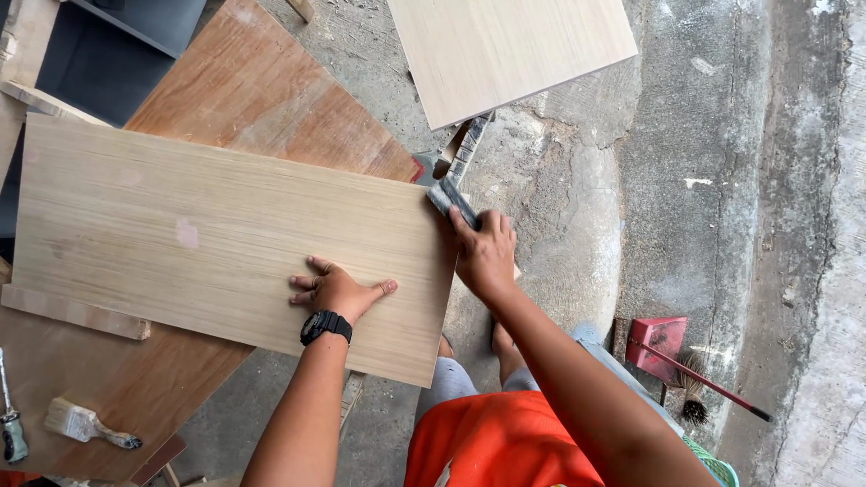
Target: Sanding the edges of a wooden board and brushing off the dust in a workshop.
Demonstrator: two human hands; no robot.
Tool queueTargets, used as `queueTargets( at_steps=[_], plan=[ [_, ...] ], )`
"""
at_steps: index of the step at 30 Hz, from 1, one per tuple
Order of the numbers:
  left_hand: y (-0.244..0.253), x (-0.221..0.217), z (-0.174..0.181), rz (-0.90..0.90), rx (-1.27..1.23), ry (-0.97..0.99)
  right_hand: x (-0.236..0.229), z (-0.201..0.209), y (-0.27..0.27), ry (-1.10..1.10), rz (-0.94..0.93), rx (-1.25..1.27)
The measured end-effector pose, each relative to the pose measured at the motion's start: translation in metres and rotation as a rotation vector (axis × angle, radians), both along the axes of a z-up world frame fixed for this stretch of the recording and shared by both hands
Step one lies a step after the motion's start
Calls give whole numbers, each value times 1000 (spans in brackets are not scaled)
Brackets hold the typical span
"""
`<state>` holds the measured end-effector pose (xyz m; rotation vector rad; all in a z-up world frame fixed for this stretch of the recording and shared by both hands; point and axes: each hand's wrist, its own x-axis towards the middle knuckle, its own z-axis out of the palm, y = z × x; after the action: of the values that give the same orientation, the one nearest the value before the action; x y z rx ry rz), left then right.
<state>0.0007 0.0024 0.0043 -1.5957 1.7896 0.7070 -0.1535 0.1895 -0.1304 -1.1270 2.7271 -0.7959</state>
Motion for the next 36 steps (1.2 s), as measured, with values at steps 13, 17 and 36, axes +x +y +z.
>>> queueTargets(
  at_steps=[13,17,36],
  plan=[
    [1,-6,11,49,16,21,-13,2,-4,-72,-15,82],
    [3,-5,6,33,24,12,-51,-8,-43,48,12,30],
    [2,-2,1,95,53,46,-52,-16,60,61,198,-5]
  ],
)
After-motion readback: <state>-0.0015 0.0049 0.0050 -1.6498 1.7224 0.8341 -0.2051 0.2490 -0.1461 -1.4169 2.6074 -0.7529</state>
